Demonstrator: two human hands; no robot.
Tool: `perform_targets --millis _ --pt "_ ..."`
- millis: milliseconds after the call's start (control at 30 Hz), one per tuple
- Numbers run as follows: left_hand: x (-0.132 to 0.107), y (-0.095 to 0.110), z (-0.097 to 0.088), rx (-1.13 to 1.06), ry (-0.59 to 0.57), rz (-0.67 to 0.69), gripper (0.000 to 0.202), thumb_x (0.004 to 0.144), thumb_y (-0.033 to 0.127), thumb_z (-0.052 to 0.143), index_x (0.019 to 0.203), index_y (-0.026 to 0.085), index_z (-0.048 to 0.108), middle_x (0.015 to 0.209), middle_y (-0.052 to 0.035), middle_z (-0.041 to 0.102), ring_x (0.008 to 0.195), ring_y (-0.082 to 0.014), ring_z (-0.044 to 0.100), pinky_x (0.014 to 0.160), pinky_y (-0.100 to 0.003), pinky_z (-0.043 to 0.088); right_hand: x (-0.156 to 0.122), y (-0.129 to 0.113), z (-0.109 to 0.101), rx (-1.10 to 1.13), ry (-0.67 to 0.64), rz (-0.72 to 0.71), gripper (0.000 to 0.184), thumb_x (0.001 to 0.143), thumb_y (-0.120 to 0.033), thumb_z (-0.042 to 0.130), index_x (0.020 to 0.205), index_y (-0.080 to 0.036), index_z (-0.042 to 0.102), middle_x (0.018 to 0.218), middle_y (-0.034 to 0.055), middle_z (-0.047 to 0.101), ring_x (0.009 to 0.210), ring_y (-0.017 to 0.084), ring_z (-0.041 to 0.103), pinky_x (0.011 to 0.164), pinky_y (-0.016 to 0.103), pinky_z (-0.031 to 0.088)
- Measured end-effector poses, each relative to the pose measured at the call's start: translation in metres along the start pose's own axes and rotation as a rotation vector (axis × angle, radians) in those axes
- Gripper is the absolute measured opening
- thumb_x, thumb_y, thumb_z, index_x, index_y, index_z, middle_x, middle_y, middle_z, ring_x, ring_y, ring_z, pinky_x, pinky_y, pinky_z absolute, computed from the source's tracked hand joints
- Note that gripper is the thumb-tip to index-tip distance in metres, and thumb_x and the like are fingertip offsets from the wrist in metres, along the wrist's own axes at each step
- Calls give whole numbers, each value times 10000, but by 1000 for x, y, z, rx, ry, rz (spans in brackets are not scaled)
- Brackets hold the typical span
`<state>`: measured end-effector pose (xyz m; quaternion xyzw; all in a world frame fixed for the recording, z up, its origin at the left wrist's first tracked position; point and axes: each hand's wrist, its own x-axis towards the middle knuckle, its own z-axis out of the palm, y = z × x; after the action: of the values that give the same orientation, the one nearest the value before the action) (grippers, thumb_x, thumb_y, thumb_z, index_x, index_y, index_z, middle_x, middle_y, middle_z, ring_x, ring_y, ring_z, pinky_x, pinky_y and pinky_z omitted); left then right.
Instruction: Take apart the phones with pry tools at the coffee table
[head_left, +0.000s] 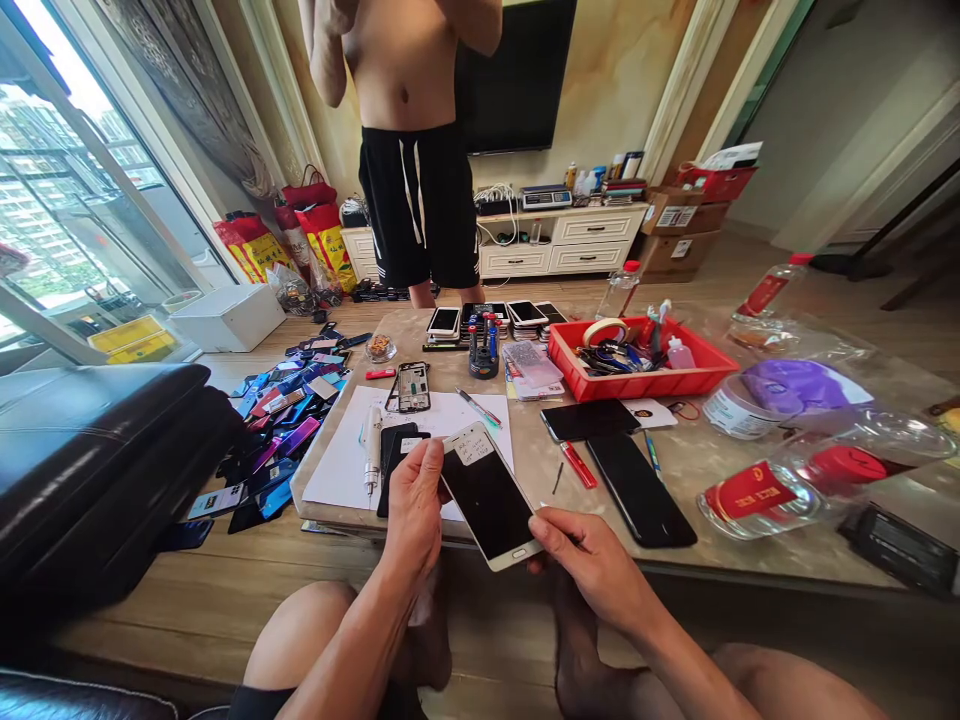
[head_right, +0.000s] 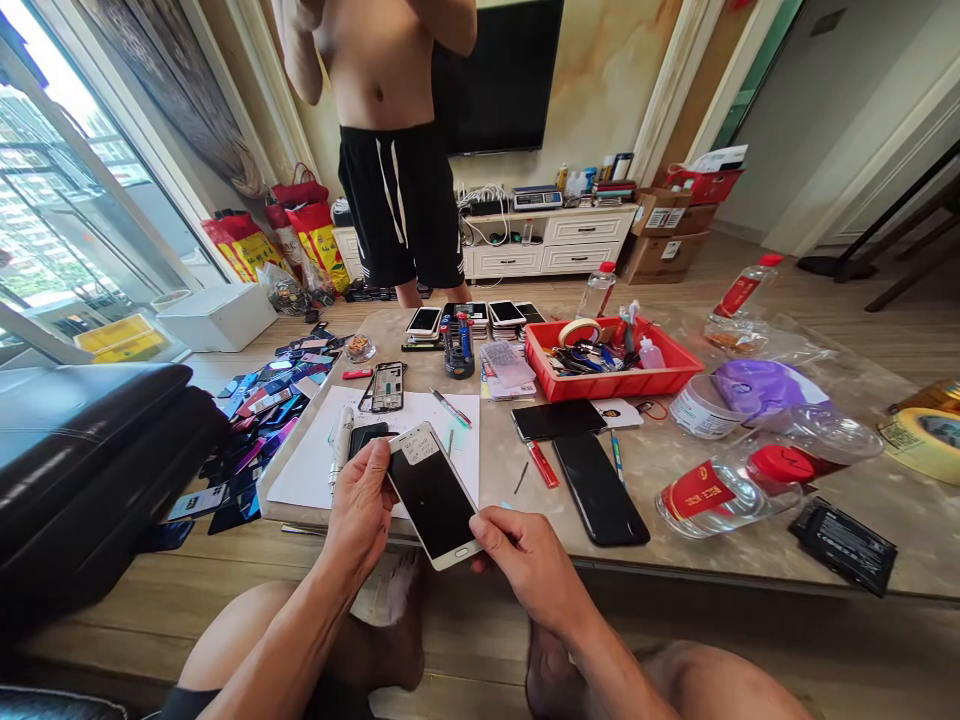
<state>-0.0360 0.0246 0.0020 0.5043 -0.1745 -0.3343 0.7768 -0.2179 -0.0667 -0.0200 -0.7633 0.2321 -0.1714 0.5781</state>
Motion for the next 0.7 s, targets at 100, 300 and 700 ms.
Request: perform_targets --millis 100,300,700 --pt "-1 -1 0 28 29 -3 463 800 601 765 999 186 723 839 -13 680 673 -96 569 537 -154 430 -2 1 5 -188 114 -160 507 1024 -524 479 625 -212 471 593 -21 467 570 143 506 568 276 355" --pt "-8 -3 4 107 -39 -120 581 791 540 792 1279 297 590 1023 -10 662 815 -129 600 616 -178 460 -6 8 19 -552 228 -480 349 1042 -327 534 717 -203 559 630 -11 526 578 135 505 583 278 339" --pt "-12 -9 7 189 -47 -16 563 692 335 851 1146 258 527 947 21 631 896 -159 561 821 -253 447 -7 9 23 -353 185 -441 264 1011 -215 516 1241 -202 646 1047 42 764 898 170 723 789 254 515"
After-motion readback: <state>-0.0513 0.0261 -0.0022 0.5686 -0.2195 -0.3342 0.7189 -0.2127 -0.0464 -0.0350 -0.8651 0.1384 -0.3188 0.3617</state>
